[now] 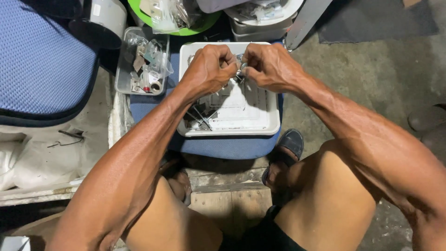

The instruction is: Sorting and inspecting small metal hardware components like screws, nuts, and bolts in a tray.

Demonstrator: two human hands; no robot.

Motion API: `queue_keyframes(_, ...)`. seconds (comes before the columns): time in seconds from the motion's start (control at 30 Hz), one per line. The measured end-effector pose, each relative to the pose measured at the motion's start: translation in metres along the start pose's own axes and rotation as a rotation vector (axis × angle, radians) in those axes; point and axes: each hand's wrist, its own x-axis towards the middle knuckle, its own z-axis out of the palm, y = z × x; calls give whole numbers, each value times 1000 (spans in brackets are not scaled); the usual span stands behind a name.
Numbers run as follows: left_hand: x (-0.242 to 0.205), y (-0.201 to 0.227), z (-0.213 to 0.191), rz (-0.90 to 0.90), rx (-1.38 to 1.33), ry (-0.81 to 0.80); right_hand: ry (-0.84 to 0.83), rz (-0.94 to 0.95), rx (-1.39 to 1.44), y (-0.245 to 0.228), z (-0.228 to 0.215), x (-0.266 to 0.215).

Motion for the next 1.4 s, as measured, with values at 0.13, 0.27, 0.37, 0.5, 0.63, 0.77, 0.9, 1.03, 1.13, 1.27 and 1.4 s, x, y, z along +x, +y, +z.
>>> queue_keyframes(0.13, -3, -40, -1, 5, 236, -104, 236, -36, -200, 23, 4, 1)
queue_keyframes(0.27, -21, -41, -7, -178, 592, -290, 186, -42, -173, 20, 9, 5)
queue_keyframes(0.37, -26, -59, 1, -79, 661, -227, 19, -91, -123, 8, 19, 8)
queue_keyframes(0.5, -20, -47, 0, -70, 263, 77, -97, -232, -69, -20, 16, 11)
queue_keyframes(0.63, -24, 16, -14, -485, -268, 202, -34, -281, -5, -35, 14, 8)
queue_keyframes(0.77, -25, 21, -17, -558, -635, 133, 107, -312, 93, -49, 2, 1)
queue_keyframes(0.9, -26, 13, -16, -439, -593, 30, 243, -314, 129, -37, -4, -9)
queue_keyframes(1.03, -35, -10, -9, -178, 280, -286, 199, -281, 95, -22, -9, -20)
queue_keyframes(1.13, -42, -29, 0, -124, 625, -544, 124, -278, 40, -8, -11, -27)
queue_keyframes(1.27, -43, -22, -4, -179, 593, -586, 112, -281, -53, 6, -11, -30)
queue_keyframes(1.4, -42, -18, -1, -145, 640, -584, 86, -292, -69, 11, -10, -29)
